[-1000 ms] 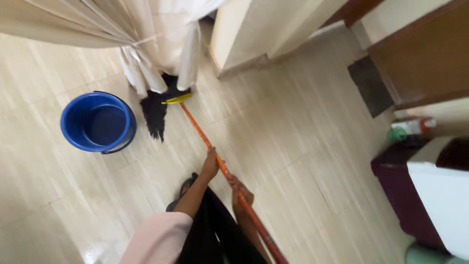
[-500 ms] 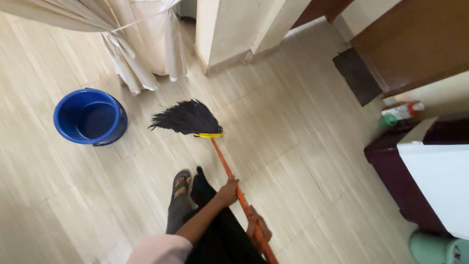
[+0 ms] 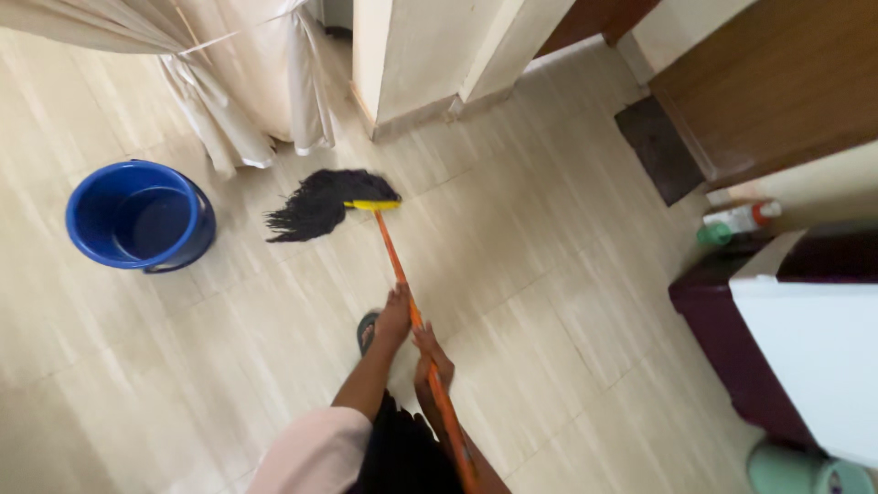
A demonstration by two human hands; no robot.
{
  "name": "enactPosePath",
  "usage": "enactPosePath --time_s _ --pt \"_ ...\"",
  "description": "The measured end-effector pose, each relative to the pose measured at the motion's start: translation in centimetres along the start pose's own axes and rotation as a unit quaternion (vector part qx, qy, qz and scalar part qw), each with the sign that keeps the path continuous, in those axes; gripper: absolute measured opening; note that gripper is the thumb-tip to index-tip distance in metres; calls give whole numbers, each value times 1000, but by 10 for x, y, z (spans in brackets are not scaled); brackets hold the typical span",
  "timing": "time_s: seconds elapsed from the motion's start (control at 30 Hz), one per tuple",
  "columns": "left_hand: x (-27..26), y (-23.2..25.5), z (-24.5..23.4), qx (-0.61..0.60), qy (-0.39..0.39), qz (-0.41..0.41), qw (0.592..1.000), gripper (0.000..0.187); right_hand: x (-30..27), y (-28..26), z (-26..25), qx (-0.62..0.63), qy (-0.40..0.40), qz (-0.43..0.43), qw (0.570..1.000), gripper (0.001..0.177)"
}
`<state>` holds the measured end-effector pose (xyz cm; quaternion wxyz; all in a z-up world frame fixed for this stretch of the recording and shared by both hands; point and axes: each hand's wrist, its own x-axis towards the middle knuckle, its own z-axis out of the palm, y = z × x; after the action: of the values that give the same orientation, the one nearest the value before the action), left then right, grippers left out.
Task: The person mops the tiled floor using a mop with an orange handle, dipping the mop head into a blue bucket of water and wringing it by hand several times. The person moves across the room, mopping under and around a dining table and chairs, and continues through a doorway into an entryway.
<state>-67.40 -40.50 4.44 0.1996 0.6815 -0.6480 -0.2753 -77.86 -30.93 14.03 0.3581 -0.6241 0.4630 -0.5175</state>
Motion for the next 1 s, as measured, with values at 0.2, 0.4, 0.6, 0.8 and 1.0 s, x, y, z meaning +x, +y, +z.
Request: enactPosePath --time_s 0.2,0.4,0.6,0.8,1.0 --pt "62 -11 -29 -122 -34 -92 988 93 155 56 -2 -76 -73 76 991 37" --pt "109 -17 -56 -192 -21 -234 953 73 266 68 -9 -60 -122 96 986 30" --pt "149 9 -62 -579 16 -295 760 77 243 -7 4 -13 -85 21 996 19" --pt "153 37 -51 -804 39 -282 522 44 236 -108 -54 -18 -128 41 991 16" --pt "129 78 -15 -865 27 -269 422 16 223 -120 -119 99 -146 360 916 49"
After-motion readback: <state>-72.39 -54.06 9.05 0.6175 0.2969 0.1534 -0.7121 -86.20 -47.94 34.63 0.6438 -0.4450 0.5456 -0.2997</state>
